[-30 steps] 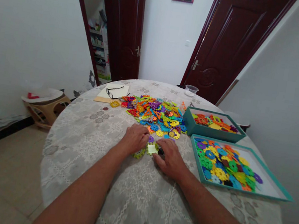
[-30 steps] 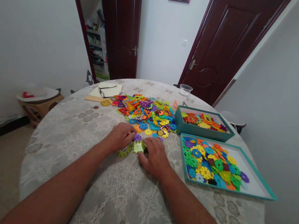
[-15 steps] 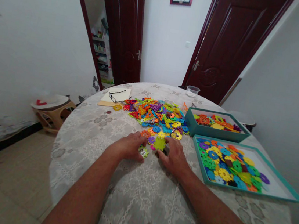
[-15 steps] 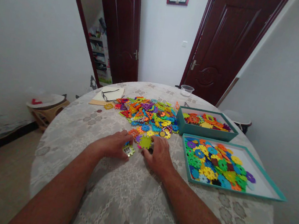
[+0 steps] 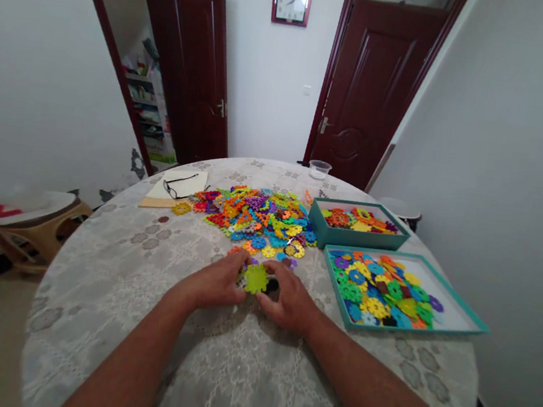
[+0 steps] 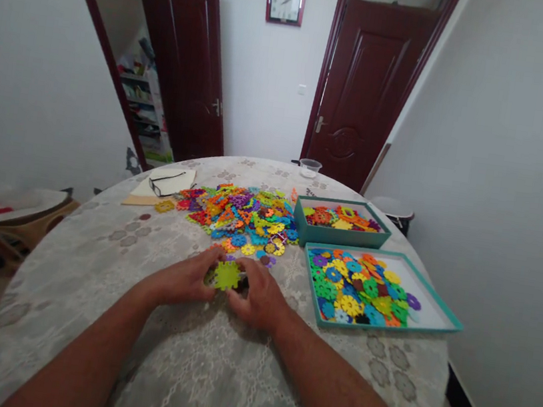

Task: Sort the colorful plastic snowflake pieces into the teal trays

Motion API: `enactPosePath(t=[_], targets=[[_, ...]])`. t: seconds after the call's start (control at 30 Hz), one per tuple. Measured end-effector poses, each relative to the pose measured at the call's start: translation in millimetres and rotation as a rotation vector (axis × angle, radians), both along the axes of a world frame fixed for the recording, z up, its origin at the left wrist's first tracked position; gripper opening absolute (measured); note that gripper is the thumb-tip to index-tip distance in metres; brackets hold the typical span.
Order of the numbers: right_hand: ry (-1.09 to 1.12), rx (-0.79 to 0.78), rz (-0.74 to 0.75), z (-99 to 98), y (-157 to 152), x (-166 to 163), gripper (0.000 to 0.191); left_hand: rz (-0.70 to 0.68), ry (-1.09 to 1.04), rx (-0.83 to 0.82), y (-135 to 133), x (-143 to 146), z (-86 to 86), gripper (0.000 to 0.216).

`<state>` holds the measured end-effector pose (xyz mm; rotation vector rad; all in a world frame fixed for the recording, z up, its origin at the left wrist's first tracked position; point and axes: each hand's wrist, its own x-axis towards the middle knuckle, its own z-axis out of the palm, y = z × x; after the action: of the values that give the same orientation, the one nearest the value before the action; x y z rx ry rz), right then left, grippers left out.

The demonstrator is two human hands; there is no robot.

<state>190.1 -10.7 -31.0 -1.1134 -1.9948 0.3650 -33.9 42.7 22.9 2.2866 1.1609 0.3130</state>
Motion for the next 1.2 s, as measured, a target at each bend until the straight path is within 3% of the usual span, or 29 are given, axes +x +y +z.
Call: enactPosePath(t=[0.2,0.33,0.5,0.6,0.8,0.97,1.13,1.2], targets=[[0.049,-0.019,0.003,7.5,-2,0,0.057,-0.024,-0.255,-0.051,2,11,3.5,0.06],[0.087,-0.072,-0.048,11.1,-2,0,0.057,-0.046,-0.394,-0.139,2,17,9.0,0.04],[0.083,-0.085,-0.139,9.8,3,0,0.058,0.043,-0.584,-0.456,-4,20,10.7,0.051],[0.085,-0.072,-0.15,8.0,6,2,0.053,0.051,-0.65,-0.521,-3,22,7.1,0.058],[0.118,-0.068,-0.059,12.3,3,3,0.052,0.019,-0.615,-0.375,6,27,-7.3,0.05],[0.212,-0.221,-0.119,24.1,5,9,0.024,0.011,-0.623,-0.334,6,25,-9.4,0.057],[0.309,-0.499,-0.187,50.9,22,51,0.021,0.333,-0.403,0.051,16,9,-4.5,0.033],[0.38,-0.517,-0.283,64.3,37,79,0.023,0.405,-0.256,0.187,23,-1,-9.2,0.029]])
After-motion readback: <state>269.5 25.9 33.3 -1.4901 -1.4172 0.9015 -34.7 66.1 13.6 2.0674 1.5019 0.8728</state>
